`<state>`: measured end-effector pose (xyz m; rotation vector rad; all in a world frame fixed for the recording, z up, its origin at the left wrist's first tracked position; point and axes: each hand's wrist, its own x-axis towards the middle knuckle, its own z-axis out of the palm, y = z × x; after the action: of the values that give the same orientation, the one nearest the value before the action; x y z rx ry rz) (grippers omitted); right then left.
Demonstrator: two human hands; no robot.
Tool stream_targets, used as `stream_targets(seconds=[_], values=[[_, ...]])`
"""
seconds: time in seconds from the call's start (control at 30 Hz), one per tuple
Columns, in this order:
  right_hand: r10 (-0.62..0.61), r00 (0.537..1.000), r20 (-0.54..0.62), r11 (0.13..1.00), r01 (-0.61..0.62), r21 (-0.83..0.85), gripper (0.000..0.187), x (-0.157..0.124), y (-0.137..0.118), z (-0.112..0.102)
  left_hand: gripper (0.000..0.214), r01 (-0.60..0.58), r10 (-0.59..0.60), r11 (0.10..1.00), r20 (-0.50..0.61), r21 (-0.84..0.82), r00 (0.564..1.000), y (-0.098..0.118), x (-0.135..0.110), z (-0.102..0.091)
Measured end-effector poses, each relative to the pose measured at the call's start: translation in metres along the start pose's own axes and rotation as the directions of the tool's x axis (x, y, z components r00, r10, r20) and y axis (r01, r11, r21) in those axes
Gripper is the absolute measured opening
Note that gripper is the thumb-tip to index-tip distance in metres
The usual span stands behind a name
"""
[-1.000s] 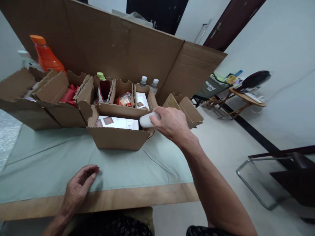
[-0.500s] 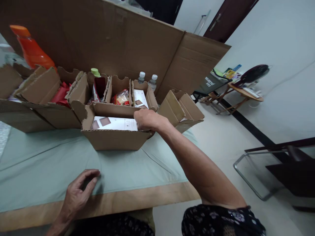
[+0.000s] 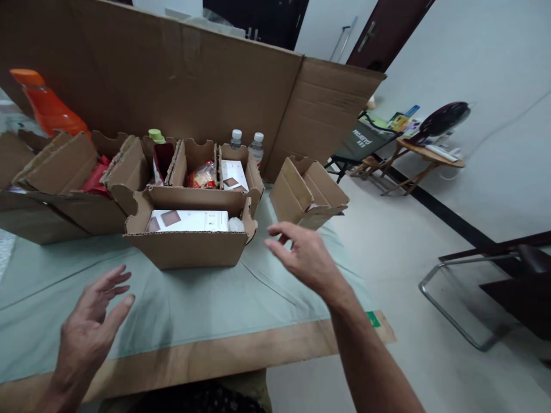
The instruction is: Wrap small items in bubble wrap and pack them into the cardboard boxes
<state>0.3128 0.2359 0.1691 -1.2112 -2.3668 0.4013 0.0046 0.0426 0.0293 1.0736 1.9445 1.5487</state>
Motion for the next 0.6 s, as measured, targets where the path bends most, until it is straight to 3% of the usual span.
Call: stream_targets(seconds=[0.1, 0.2, 0.3, 0.37, 0.47, 0.53, 0.6], values=[[0.046, 0.997, 0.055, 0.976, -0.057, 0.212, 0.056, -0.009, 0.018, 0.058, 0.08, -0.004, 0.007, 0.997, 0.031, -0.083, 0.999, -0.001, 0.037, 0.014], [0.052, 0.998, 0.029, 0.939, -0.058, 0.338, 0.066, -0.002, 0.01, 0.103, 0.08, 0.033, -0.001, 0.968, 0.127, -0.248, 0.992, 0.003, 0.065, 0.038], [0.098, 0.994, -0.049, 0.929, -0.074, 0.364, 0.059, -0.003, -0.005, 0.117, 0.073, 0.06, -0.004, 0.922, 0.147, -0.382, 0.989, 0.01, 0.068, 0.059], [0.145, 0.985, -0.096, 0.932, -0.103, 0.347, 0.053, -0.021, -0.012, 0.115, 0.071, 0.068, -0.009, 0.911, 0.146, -0.407, 0.989, 0.011, 0.052, 0.063], [0.192, 0.965, -0.178, 0.935, -0.125, 0.332, 0.046, -0.064, -0.025, 0.114, 0.069, 0.137, -0.07, 0.922, 0.193, -0.363, 0.979, 0.002, 0.009, 0.047], [0.2, 0.957, -0.213, 0.93, -0.116, 0.349, 0.044, -0.085, -0.042, 0.119, 0.073, 0.192, -0.145, 0.929, 0.168, -0.316, 0.975, -0.005, -0.018, 0.022], [0.15, 0.967, -0.204, 0.926, -0.064, 0.373, 0.046, -0.087, -0.064, 0.127, 0.079, 0.22, -0.198, 0.935, 0.106, -0.277, 0.974, -0.006, -0.031, -0.008]])
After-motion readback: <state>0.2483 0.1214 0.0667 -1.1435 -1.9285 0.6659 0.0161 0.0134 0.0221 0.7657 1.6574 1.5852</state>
